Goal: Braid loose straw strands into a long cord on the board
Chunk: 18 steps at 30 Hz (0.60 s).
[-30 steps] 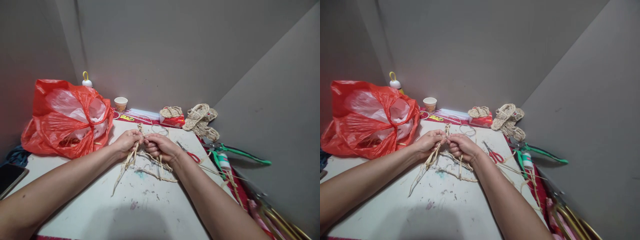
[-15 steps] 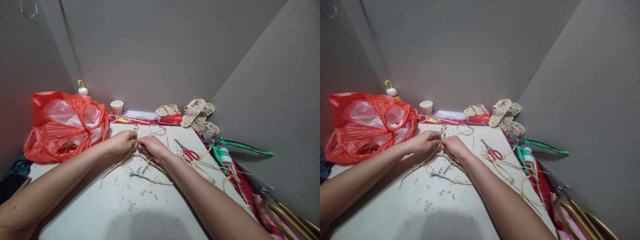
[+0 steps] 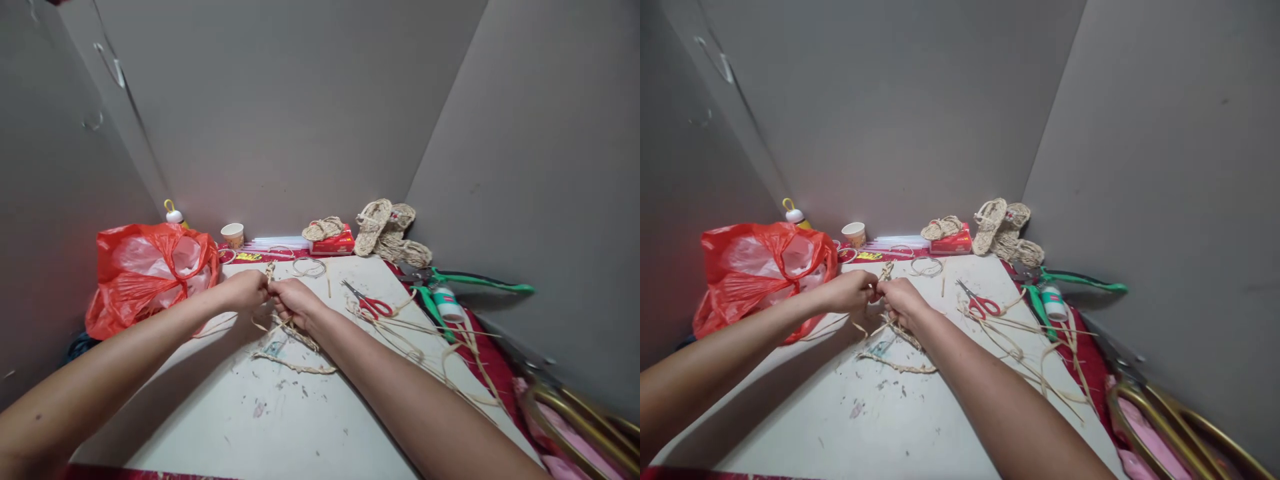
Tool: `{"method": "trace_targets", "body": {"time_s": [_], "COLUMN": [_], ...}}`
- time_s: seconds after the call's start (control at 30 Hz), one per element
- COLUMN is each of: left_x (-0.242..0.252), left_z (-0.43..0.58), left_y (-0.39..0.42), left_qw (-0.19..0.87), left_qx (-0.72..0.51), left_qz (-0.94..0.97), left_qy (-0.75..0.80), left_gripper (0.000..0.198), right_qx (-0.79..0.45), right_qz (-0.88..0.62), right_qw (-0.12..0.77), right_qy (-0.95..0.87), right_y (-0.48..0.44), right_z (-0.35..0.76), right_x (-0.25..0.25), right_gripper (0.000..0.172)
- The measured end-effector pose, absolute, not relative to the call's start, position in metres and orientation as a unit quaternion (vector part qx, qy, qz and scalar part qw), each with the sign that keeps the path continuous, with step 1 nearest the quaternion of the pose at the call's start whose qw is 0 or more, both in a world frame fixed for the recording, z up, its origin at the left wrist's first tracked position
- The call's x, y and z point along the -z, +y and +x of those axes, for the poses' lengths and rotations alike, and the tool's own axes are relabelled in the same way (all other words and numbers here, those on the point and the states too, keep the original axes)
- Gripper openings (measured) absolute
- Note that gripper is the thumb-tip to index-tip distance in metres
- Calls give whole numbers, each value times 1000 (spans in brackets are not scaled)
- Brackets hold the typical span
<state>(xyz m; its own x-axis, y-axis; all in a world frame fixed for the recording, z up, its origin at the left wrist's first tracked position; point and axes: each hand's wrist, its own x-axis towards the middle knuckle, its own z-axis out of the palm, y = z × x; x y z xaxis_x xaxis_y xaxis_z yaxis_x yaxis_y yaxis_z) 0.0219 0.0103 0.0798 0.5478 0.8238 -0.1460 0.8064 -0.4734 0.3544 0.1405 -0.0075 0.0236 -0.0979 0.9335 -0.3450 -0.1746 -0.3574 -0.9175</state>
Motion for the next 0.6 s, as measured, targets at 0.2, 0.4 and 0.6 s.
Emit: {"method": "trace_targets", "body": {"time_s": [0.2, 0.4, 0.6], "left_x": [-90, -101, -74], "left_z": [32, 40, 34], "left_y": [12, 20, -2], "left_qw": [206, 267, 333], "left_qx": [5, 16, -72], "left_qz": [848, 818, 762], "left_qy": [489, 509, 551], "left_gripper": [14, 16, 13], "right_qx": [-629, -660, -712], "right_qz": [-525, -508, -453], "right_qw": [429, 418, 416], "right_qy": [-379, -363, -338], "right_y": [-8, -4, -2], "right_z": [137, 144, 147], "right_x": [-26, -25, -20], "right_gripper": [21, 24, 21]}}
